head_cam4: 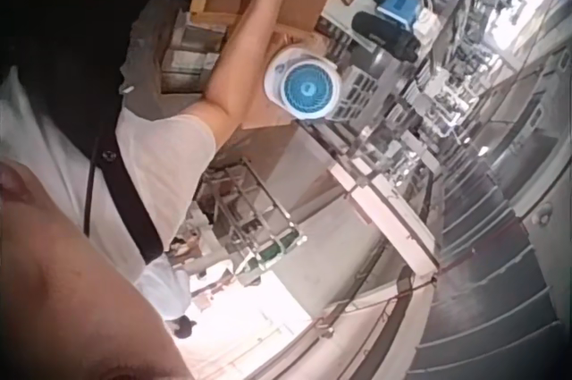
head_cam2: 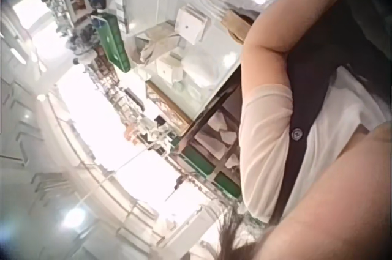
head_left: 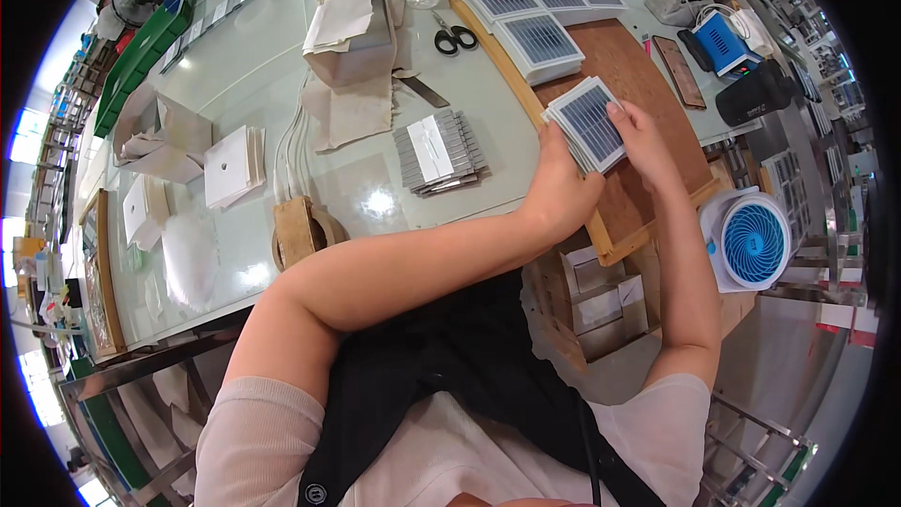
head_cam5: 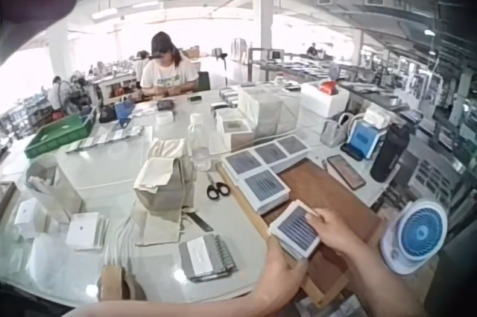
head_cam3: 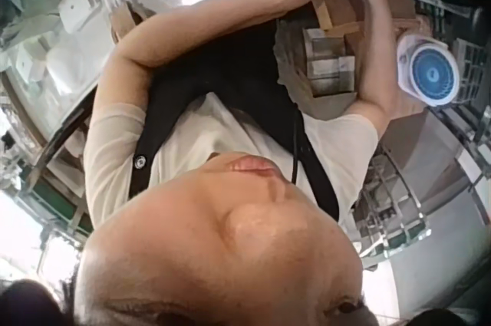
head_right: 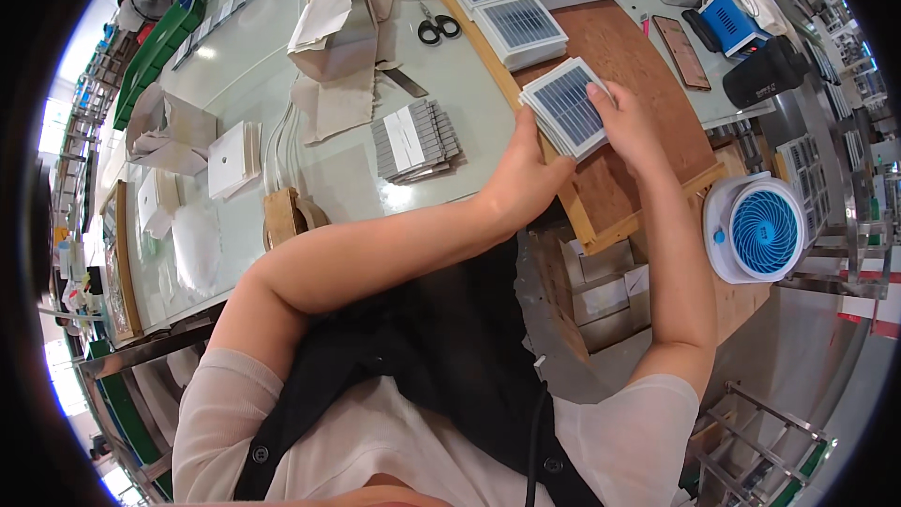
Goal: Assembling small solar panel components by layering parts and organizing them in a storage tray.
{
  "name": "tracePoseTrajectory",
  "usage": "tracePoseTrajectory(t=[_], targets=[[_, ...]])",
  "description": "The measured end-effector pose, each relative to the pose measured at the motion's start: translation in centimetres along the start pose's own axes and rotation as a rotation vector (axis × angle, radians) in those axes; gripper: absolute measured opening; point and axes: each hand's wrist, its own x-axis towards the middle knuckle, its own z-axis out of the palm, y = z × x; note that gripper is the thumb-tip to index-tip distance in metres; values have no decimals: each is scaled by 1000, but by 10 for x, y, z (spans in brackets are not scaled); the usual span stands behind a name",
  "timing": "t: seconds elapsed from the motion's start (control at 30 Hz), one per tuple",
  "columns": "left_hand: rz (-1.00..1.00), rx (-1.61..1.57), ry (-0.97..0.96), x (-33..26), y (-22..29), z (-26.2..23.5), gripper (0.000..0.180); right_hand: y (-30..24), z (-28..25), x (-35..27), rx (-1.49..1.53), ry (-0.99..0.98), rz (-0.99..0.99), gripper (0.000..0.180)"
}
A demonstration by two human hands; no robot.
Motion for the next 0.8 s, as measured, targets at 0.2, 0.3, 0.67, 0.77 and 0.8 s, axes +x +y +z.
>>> tracePoseTrajectory(t=[0.2, 0.3, 0.67, 0.77, 0.8], targets=[[-142, 81, 0, 4, 14, 8, 61, 18, -2, 4, 76, 47, -46, 41], [-201, -121, 20, 2, 33, 6, 55, 16, 0, 2, 117, 50, -32, 40], [-381, -458, 406, 24, 42, 6, 46, 9, 6, -5, 263, 141, 31, 34], [-426, -427, 319, 31, 36, 2, 63, 7, 7, -9, 326, 153, 28, 38], [-397, -394, 287, 32, 35, 2, 59, 4, 10, -11, 364, 186, 32, 36]])
